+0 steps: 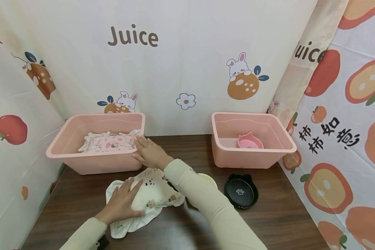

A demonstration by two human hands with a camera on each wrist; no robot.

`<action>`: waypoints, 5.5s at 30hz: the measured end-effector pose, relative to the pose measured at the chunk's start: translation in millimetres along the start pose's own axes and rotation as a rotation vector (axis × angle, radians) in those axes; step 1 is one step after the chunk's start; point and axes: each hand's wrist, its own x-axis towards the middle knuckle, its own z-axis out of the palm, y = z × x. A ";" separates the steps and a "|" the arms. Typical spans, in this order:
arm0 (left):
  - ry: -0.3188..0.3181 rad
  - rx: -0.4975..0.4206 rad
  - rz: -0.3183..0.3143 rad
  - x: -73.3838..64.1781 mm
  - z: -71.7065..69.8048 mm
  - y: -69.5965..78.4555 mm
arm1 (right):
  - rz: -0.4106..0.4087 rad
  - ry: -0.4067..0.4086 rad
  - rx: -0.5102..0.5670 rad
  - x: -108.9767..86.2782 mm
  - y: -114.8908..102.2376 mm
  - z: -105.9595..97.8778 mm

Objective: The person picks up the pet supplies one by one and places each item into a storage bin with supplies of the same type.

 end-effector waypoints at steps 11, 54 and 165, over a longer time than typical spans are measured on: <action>-0.010 0.034 -0.010 7.2 12.5 -0.8 | -0.001 0.000 0.001 -1.0 -1.5 -0.5; 0.102 0.090 0.032 -45.1 -53.2 -20.0 | 0.007 -0.014 0.021 -0.8 0.1 1.0; 0.197 0.239 0.059 80.3 -212.1 -127.5 | 0.001 -0.009 0.002 0.4 1.4 0.7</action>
